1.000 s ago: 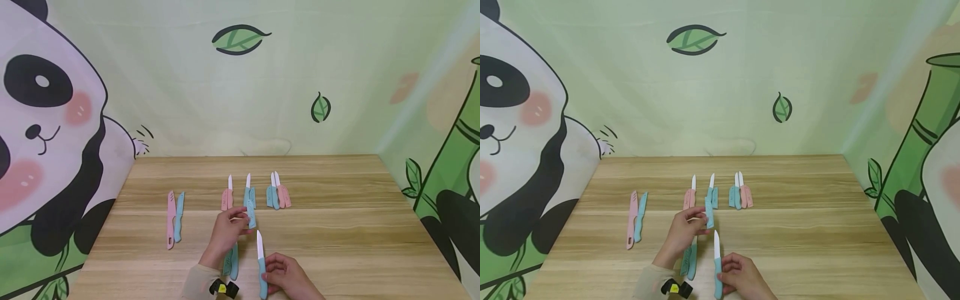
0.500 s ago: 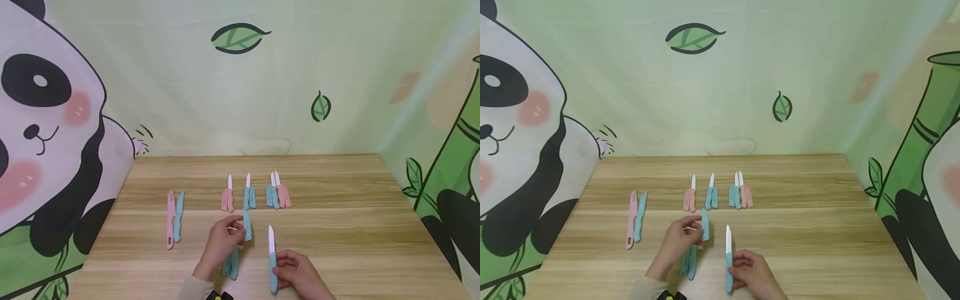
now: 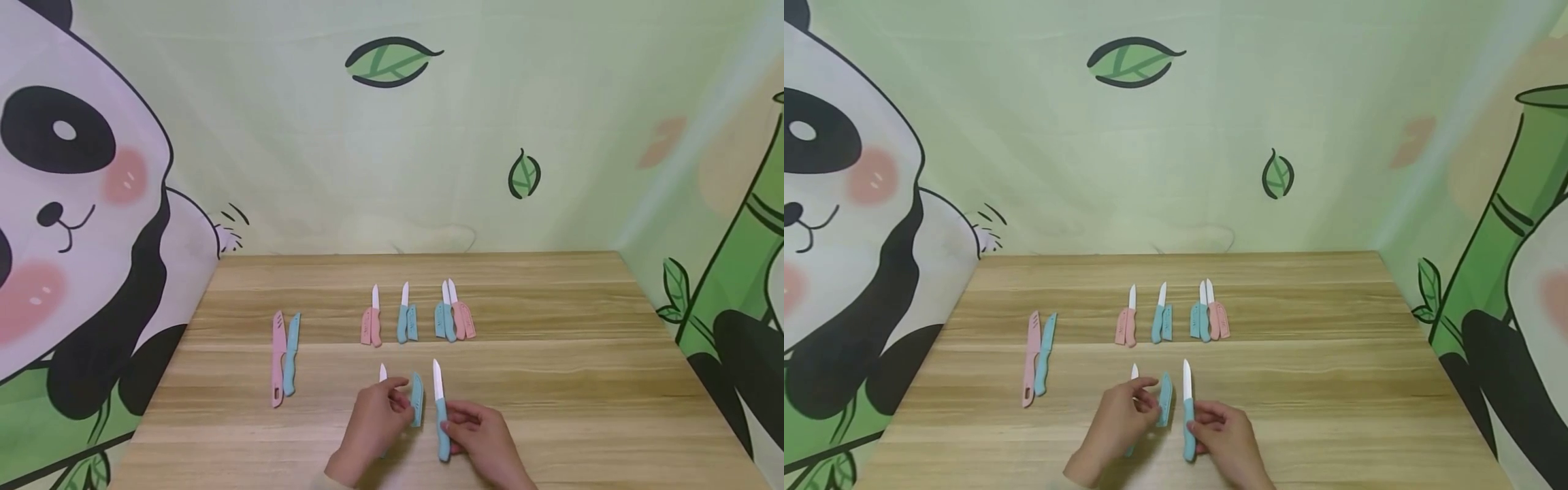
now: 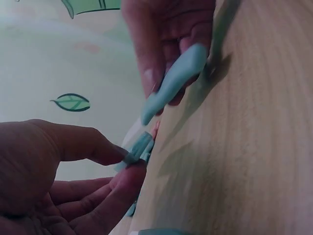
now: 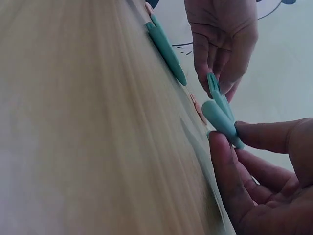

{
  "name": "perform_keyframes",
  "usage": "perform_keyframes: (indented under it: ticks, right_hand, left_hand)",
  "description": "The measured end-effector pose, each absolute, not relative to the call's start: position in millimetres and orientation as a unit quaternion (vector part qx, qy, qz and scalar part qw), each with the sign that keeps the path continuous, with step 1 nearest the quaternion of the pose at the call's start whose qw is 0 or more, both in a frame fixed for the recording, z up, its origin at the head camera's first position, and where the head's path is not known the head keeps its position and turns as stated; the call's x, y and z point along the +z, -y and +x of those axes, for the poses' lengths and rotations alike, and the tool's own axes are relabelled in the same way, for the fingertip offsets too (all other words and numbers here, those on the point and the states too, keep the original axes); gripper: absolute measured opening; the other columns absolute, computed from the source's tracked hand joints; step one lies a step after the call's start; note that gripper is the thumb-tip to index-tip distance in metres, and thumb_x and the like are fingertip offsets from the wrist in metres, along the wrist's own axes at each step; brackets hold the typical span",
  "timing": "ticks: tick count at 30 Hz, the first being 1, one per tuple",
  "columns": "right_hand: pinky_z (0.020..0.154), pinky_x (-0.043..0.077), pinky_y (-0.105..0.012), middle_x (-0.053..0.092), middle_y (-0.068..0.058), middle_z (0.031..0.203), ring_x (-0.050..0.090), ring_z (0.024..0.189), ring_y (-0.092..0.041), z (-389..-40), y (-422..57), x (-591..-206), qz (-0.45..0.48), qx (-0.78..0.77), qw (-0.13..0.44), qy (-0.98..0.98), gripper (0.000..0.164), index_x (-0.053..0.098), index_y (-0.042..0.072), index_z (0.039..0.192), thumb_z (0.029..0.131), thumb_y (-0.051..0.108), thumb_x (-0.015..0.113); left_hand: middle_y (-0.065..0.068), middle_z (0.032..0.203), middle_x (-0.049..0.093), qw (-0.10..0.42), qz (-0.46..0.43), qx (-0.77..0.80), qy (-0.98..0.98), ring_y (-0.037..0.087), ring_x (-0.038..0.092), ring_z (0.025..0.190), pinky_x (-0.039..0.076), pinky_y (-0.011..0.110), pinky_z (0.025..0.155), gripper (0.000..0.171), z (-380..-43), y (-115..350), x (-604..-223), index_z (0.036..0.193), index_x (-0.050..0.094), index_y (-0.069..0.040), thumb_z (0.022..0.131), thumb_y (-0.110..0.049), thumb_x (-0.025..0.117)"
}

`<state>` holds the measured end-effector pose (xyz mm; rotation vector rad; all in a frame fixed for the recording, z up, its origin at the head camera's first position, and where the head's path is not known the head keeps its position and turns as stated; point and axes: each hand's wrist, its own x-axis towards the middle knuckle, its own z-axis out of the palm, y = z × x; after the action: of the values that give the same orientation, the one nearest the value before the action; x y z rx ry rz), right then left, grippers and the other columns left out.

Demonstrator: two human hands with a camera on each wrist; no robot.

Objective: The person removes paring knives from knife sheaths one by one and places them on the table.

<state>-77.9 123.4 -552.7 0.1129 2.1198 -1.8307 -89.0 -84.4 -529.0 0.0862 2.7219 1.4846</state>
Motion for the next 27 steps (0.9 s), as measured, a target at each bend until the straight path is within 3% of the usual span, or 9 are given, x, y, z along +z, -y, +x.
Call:
perform_keyframes:
  ticks: [7,18,27]
  right_hand:
    - [0.065,0.064,-0.029,0.071,-0.011,0.096,0.071,0.081,-0.017,-83.6,-113.0,-550.7,0.047,-0.616,0.145,-0.773,0.039,0.067,-0.006,0.127,0.091,0.005,0.076]
    - [0.06,0.061,-0.023,0.074,-0.009,0.095,0.07,0.078,-0.014,-93.1,-96.9,-548.1,0.031,-0.564,0.105,-0.819,0.033,0.07,-0.003,0.122,0.09,0.005,0.075]
    - [0.058,0.059,-0.02,0.071,-0.006,0.09,0.068,0.077,-0.013,-95.4,-92.9,-547.3,0.025,-0.532,0.092,-0.842,0.03,0.073,-0.001,0.118,0.088,0.005,0.077]
  left_hand:
    - [0.003,0.081,0.072,0.019,0.018,0.463,-0.886,-0.001,0.061,0.068,0.053,0.016,0.062,0.047,-82.9,76.0,-534.3,0.121,0.069,0.006,0.075,0.001,0.073]
    - [-0.001,0.077,0.065,0.029,0.018,0.427,-0.904,0.005,0.054,0.066,0.047,0.02,0.057,0.042,-78.5,68.6,-538.9,0.115,0.073,0.004,0.073,0.003,0.072]
    - [0.0,0.078,0.06,0.038,0.027,0.426,-0.903,0.007,0.051,0.067,0.045,0.021,0.056,0.044,-77.1,65.1,-536.6,0.117,0.071,0.008,0.073,0.005,0.073]
